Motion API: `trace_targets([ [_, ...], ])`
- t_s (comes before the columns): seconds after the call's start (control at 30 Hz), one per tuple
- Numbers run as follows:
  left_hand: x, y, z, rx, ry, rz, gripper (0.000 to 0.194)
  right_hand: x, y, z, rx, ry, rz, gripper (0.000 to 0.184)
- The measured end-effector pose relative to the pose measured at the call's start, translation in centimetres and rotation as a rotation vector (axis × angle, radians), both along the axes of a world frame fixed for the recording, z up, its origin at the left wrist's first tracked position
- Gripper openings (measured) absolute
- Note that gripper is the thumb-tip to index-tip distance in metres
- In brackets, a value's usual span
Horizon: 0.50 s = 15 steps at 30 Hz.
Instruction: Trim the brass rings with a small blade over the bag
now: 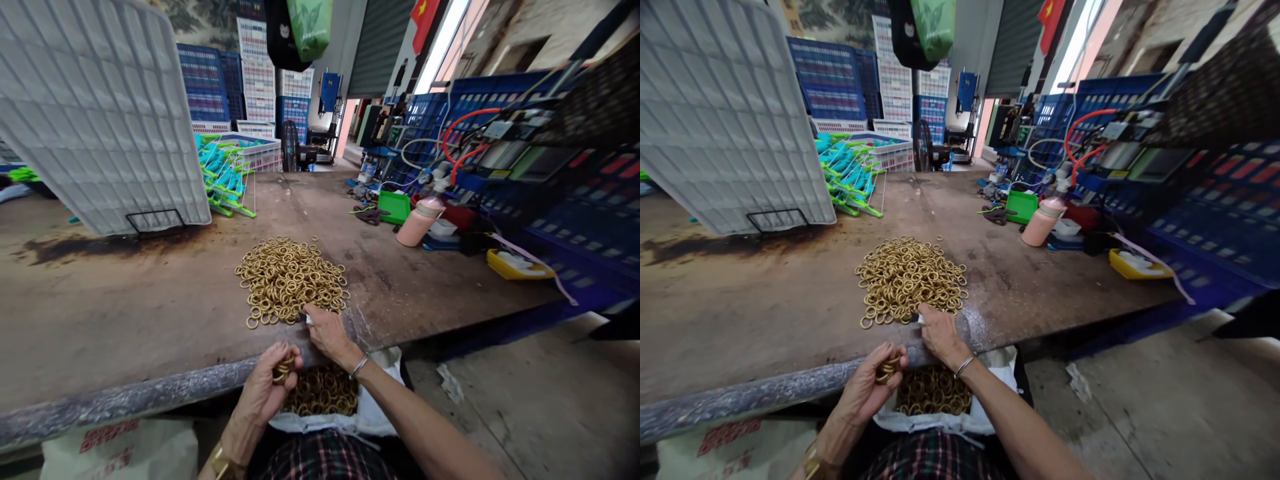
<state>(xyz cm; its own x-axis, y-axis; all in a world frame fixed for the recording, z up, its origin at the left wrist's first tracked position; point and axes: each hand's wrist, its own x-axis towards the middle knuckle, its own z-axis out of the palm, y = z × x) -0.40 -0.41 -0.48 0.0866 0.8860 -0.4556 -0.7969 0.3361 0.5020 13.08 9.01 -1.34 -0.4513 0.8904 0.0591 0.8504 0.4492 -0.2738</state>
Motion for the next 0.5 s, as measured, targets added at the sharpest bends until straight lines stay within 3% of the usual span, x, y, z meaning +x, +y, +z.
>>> trace_targets([
  [0.27,0.3,0.7,0.3,0.048,0.083,-0.005,0.028,1.2,0.8,-0.6,-0.061,0.204,-0.024,0.018],
  [0.5,1.0,1.4,-0.2,0.146,0.367,0.005,0.027,1.3,0.7,0.0,-0.107,0.557,-0.035,0.018],
])
